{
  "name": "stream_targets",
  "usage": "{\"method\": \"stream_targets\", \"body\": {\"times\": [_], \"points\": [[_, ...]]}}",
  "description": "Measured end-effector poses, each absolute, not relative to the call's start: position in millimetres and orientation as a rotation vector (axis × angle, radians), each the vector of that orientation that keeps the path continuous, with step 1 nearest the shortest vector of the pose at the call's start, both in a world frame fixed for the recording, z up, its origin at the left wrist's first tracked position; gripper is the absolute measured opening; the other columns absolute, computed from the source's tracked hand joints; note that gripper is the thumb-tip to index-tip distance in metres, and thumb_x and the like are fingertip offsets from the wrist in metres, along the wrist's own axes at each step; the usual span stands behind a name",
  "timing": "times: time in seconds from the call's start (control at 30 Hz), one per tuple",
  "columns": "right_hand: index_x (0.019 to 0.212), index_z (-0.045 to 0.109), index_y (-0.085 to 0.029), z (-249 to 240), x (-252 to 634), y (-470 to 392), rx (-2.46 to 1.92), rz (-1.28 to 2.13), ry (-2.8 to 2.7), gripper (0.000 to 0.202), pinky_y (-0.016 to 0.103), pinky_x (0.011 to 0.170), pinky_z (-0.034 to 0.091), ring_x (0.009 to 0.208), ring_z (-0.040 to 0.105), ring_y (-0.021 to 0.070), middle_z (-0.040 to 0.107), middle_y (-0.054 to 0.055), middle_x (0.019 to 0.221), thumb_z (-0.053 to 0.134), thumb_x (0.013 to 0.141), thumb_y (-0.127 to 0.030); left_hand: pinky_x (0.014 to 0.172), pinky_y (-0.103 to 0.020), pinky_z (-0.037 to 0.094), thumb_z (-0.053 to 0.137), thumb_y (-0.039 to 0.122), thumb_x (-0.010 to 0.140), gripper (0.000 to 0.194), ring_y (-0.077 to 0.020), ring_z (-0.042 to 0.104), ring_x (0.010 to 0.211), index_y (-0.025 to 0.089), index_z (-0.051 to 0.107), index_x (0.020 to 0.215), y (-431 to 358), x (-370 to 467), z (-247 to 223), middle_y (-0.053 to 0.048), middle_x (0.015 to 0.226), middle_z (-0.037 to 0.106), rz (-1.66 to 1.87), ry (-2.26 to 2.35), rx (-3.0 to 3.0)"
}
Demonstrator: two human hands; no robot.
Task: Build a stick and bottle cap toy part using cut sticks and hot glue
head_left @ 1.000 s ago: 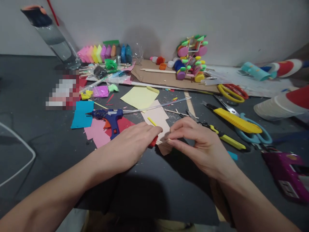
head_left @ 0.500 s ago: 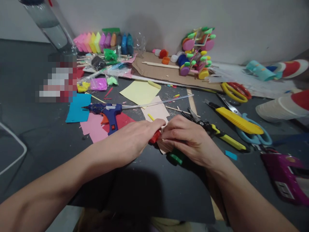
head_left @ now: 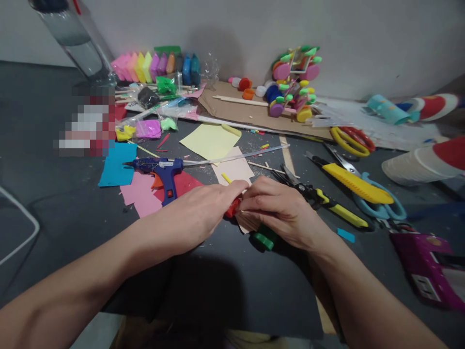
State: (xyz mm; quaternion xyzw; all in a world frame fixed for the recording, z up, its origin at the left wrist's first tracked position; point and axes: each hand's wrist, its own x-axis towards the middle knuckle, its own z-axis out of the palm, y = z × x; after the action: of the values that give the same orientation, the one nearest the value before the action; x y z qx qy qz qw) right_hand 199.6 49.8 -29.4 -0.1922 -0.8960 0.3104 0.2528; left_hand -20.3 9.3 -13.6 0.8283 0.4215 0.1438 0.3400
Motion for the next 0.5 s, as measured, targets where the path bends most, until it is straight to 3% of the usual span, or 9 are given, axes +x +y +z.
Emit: {"method": "stream_targets", "body": {"times": [0.13, 0.3, 0.37, 0.5], "points": [[0.097, 0.071, -0.016, -29.1, 198.6, 49.3, -0.526, 0.864, -2.425, 0.025, 0.033, 0.078, 0.044, 0.086, 0.056, 0.018, 0.068, 0.008, 0.09, 0.05, 0.105, -0.026, 0.089, -0.032, 0.049, 0.046, 0.012, 0.099, 0.036, -0.0217, 0.067, 0.108, 0.02, 0.046, 0.134, 8.3, -21.0, -15.5, -0.008, 0.125, 0.067, 0.32, 1.126, 2.171], [0.093, 0.07, -0.017, -25.2, 202.5, 46.7, -0.572, 0.891, -2.338, 0.019, 0.031, 0.08, 0.045, 0.087, 0.058, 0.0172, 0.068, 0.006, 0.089, 0.054, 0.102, -0.022, 0.103, -0.035, 0.045, 0.064, 0.015, 0.092, 0.055, -0.0252, 0.054, 0.131, 0.015, 0.043, 0.142, 7.2, -22.5, -11.1, -0.015, 0.145, 0.055, 0.402, 1.128, 2.273], [0.093, 0.07, -0.018, -22.2, 204.1, 44.5, -0.604, 0.894, -2.273, 0.015, 0.03, 0.081, 0.046, 0.086, 0.059, 0.0165, 0.069, 0.005, 0.088, 0.057, 0.1, -0.018, 0.101, -0.034, 0.045, 0.069, 0.021, 0.09, 0.047, -0.0253, 0.056, 0.124, 0.012, 0.053, 0.134, 6.8, -20.6, -7.6, -0.014, 0.135, 0.061, 0.49, 1.142, 2.282], [0.092, 0.072, -0.019, -15.3, 201.6, 37.6, -0.676, 0.918, -2.148, 0.01, 0.026, 0.074, 0.047, 0.077, 0.06, 0.0139, 0.068, 0.002, 0.082, 0.063, 0.096, -0.015, 0.078, -0.029, 0.047, 0.068, 0.027, 0.092, 0.017, -0.0196, 0.064, 0.089, 0.013, 0.07, 0.101, 4.8, -12.5, -4.0, -0.006, 0.094, 0.069, 0.705, 1.177, 2.214]]}}
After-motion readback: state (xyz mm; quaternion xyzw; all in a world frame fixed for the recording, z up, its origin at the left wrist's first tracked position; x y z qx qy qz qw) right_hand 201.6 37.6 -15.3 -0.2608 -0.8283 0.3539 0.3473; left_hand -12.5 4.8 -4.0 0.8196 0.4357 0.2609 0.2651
